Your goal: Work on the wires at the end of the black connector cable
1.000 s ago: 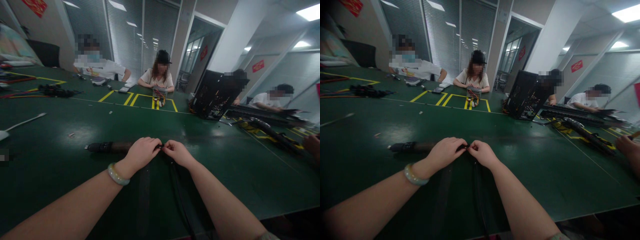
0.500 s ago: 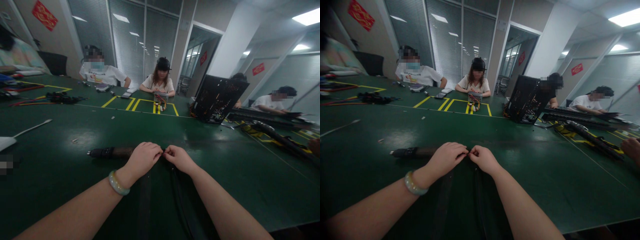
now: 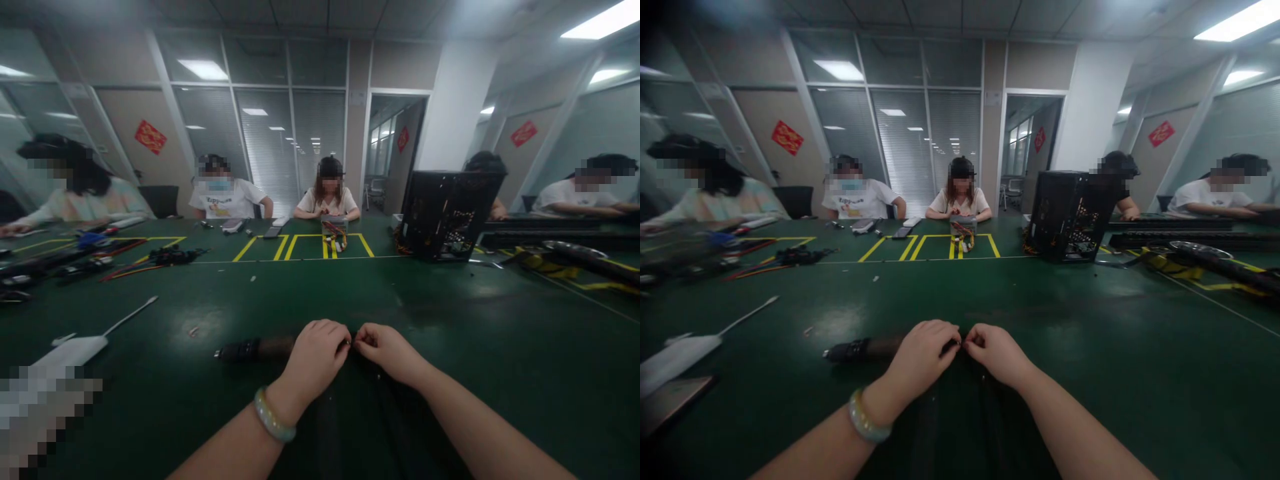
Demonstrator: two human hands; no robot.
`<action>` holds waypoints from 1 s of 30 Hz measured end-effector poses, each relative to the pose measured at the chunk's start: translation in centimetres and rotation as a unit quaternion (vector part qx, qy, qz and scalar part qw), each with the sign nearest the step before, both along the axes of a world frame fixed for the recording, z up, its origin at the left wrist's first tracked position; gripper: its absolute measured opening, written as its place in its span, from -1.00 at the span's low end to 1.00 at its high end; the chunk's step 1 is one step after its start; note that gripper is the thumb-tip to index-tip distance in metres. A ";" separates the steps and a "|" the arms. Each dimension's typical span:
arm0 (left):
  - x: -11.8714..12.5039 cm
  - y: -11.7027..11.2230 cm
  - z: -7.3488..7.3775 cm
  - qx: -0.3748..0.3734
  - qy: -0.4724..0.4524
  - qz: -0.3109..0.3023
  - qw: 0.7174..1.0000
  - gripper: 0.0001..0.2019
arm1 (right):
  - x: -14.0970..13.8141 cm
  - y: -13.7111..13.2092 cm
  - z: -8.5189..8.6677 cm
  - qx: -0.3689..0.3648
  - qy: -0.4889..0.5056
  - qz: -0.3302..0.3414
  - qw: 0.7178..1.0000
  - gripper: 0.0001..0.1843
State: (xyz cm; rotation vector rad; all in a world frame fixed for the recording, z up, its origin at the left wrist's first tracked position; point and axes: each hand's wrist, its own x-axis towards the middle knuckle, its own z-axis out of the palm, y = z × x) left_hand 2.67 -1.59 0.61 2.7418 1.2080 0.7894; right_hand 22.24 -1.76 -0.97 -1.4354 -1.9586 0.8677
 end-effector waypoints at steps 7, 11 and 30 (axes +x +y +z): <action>0.1 0.0 -0.2 0.002 -0.010 0.005 1.000 -0.90 | 0.0 0.0 0.0 0.003 -0.015 -0.005 1.000 -0.83; 0.1 -0.1 -0.1 -0.001 -0.009 0.004 1.000 -0.89 | -0.1 0.0 -0.1 -0.004 -0.014 -0.006 1.000 -0.83; 0.1 -0.1 0.0 -0.013 -0.028 0.010 0.999 -0.85 | -0.2 0.1 -0.2 -0.002 -0.005 -0.011 1.000 -0.85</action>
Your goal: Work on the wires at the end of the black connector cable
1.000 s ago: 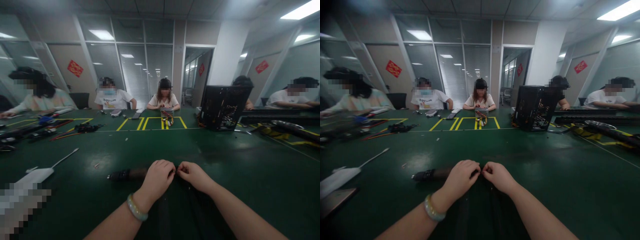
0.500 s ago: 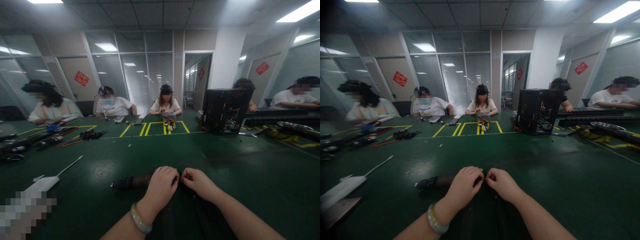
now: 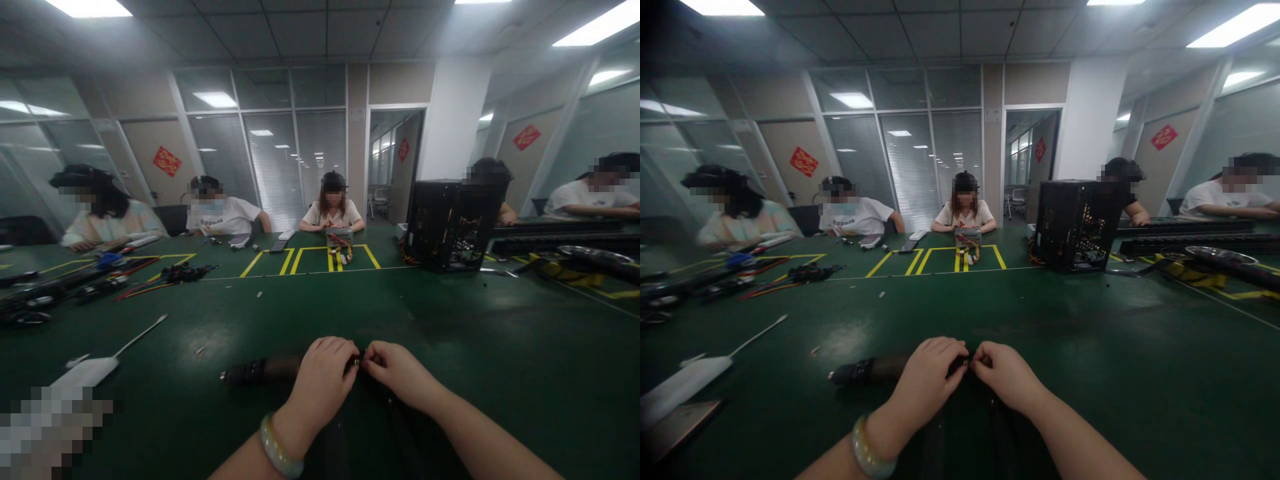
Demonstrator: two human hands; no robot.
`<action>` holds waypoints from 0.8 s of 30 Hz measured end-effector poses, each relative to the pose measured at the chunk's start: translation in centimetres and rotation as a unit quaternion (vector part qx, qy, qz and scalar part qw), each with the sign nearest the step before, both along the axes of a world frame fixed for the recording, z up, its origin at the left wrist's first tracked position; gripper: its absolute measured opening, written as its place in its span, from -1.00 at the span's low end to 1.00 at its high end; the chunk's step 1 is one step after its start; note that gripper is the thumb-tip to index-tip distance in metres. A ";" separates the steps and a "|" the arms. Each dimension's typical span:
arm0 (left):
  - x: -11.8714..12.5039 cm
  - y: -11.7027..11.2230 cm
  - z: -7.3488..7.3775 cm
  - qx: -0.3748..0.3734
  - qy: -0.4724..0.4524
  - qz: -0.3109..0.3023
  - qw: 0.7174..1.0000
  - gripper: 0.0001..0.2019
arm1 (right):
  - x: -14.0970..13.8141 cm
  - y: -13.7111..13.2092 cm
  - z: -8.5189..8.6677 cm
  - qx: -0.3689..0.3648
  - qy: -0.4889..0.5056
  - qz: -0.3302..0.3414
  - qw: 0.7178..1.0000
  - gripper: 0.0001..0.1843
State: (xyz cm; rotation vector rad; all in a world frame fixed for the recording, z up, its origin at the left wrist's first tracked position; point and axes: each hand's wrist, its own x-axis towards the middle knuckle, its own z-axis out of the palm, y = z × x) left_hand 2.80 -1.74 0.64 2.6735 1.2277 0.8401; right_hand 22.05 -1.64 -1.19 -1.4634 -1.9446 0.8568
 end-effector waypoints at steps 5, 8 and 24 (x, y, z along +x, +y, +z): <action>0.0 0.0 -0.1 0.001 0.003 -0.007 1.000 -0.89 | 0.0 0.0 0.0 -0.009 0.002 0.004 1.000 -0.85; 0.0 0.1 -0.1 0.009 0.004 -0.016 1.000 -0.91 | 0.1 0.0 0.0 -0.008 -0.004 0.002 1.000 -0.85; -0.3 0.0 0.2 0.024 -0.014 0.002 1.000 -0.88 | 0.1 -0.2 0.2 0.008 -0.016 0.006 1.000 -0.86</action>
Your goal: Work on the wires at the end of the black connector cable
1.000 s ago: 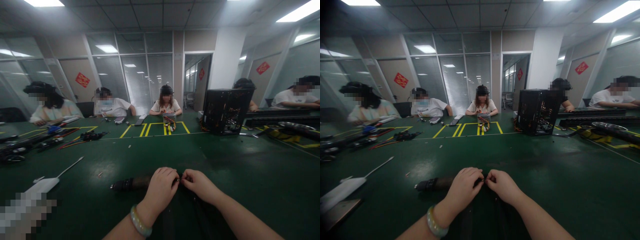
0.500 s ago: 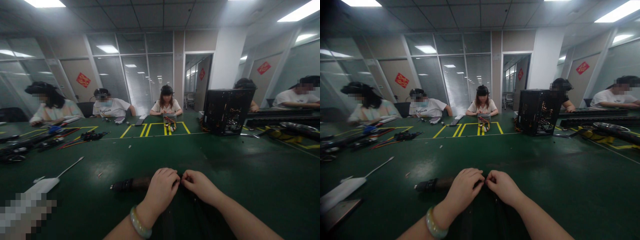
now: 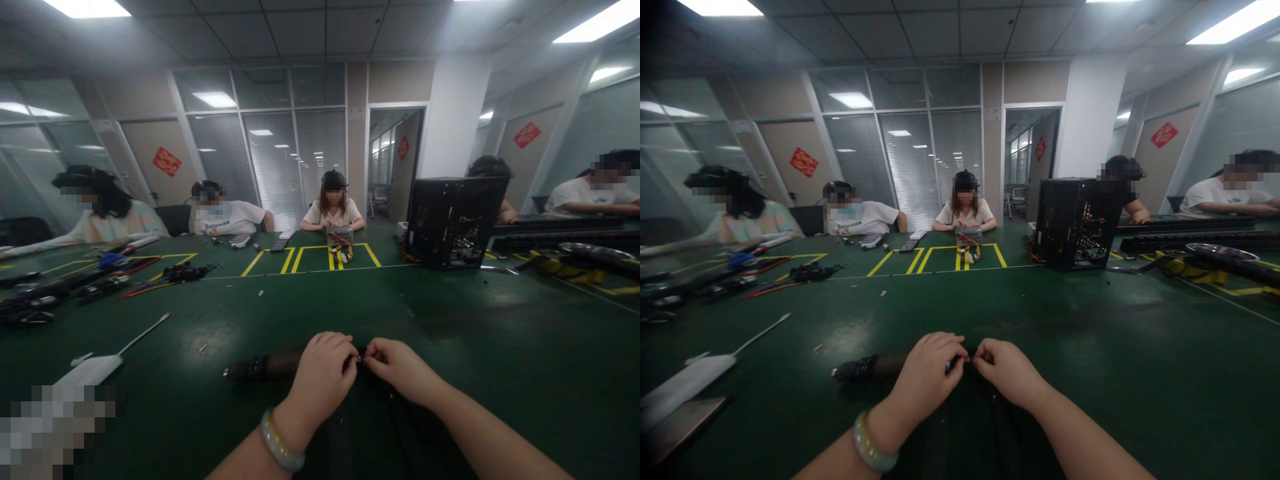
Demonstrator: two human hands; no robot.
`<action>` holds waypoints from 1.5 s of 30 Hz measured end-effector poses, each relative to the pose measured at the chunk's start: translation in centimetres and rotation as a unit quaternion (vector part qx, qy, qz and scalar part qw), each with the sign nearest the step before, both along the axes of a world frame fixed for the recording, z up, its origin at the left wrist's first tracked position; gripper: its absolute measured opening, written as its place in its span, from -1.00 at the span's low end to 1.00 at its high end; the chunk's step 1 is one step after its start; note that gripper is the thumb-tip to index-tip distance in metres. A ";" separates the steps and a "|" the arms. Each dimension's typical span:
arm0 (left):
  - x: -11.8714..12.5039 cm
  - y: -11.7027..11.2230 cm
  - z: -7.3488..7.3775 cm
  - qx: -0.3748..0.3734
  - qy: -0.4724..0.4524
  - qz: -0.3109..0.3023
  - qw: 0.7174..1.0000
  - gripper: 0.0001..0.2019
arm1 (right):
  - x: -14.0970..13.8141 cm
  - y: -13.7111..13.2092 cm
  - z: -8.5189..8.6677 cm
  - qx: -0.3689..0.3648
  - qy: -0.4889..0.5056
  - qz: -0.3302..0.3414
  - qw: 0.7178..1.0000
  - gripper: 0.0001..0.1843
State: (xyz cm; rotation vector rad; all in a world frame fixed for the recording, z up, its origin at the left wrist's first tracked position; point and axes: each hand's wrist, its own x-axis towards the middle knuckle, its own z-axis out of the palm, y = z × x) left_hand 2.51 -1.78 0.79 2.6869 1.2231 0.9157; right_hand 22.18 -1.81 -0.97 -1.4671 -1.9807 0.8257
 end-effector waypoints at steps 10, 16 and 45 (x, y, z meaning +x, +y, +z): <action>-0.1 0.1 -0.1 -0.002 0.009 -0.011 1.000 -0.87 | 0.0 0.2 -0.2 0.005 -0.004 -0.002 1.000 -0.86; -0.2 0.1 -0.2 -0.009 0.008 -0.010 1.000 -0.86 | 0.1 0.2 -0.4 0.003 0.002 -0.003 1.000 -0.87; -0.1 0.1 -0.5 -0.008 -0.004 -0.006 1.000 -0.82 | -0.1 0.0 0.1 -0.003 -0.008 -0.002 1.000 -0.86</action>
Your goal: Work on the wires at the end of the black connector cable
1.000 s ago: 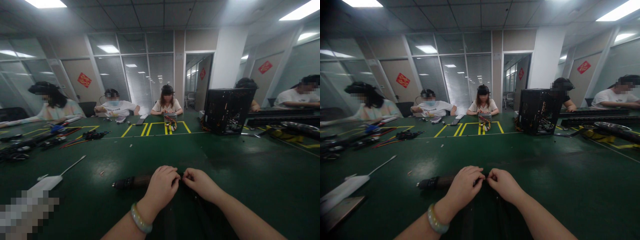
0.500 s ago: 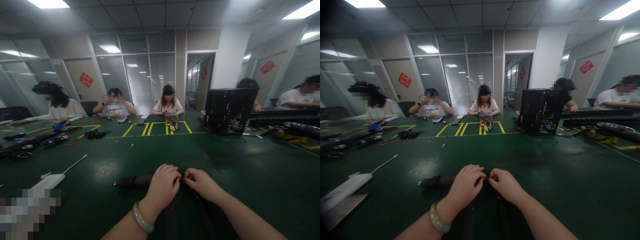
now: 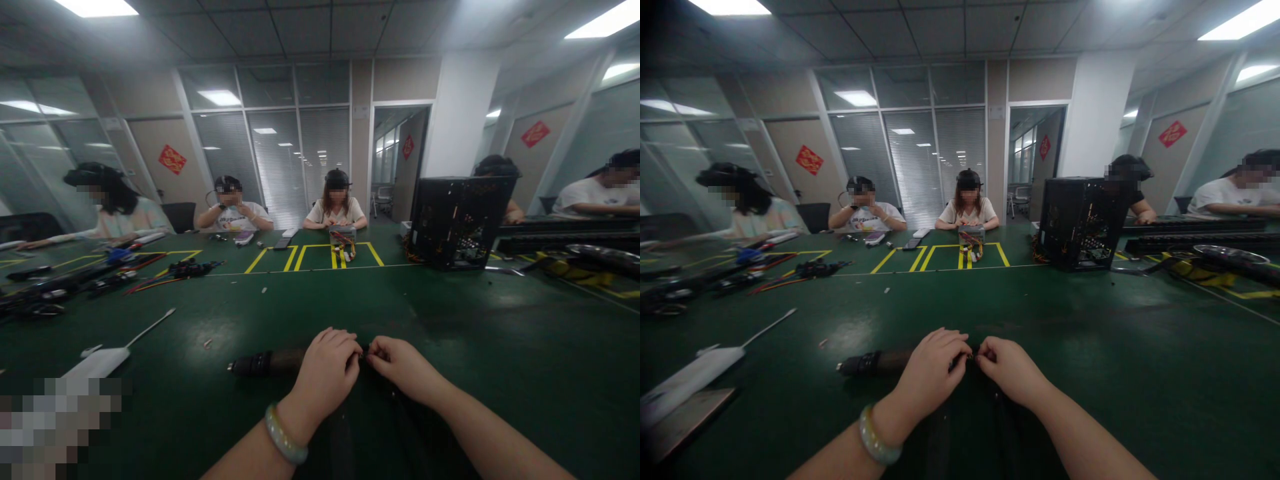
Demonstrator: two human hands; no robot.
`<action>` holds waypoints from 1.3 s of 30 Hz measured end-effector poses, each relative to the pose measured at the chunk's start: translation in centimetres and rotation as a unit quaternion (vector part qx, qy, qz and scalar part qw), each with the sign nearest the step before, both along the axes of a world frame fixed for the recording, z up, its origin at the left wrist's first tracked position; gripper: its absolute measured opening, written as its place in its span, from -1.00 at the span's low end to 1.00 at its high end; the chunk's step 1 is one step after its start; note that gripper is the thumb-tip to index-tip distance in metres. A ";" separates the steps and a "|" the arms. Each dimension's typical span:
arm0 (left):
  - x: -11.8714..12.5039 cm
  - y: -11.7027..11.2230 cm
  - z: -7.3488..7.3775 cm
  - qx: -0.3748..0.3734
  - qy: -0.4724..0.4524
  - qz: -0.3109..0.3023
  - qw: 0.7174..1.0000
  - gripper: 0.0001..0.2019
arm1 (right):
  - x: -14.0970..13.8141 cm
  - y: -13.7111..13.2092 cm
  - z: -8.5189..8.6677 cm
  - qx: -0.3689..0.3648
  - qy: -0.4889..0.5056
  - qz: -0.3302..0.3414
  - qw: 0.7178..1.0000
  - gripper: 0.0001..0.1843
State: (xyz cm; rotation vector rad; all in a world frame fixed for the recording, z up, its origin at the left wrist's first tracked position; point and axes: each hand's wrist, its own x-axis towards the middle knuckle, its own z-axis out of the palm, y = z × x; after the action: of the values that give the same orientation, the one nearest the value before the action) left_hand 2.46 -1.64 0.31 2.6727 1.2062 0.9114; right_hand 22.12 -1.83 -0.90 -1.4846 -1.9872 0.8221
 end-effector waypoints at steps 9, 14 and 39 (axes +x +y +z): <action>0.1 0.1 0.1 -0.006 0.003 -0.002 1.000 -0.81 | 0.2 0.1 -0.1 0.001 -0.002 -0.005 1.000 -0.85; 0.1 0.0 0.3 -0.014 0.005 0.001 1.000 -0.85 | 0.0 0.1 -0.2 0.008 0.001 -0.005 1.000 -0.86; 0.2 0.5 -0.1 -0.048 0.040 -0.008 0.998 -0.90 | -0.2 -0.1 -0.1 -0.024 0.009 -0.014 1.000 -0.82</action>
State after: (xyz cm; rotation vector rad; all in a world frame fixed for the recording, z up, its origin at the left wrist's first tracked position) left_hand 2.65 -1.18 0.17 2.6618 1.2097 0.7313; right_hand 21.94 -1.93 -1.04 -1.5227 -1.9422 0.8738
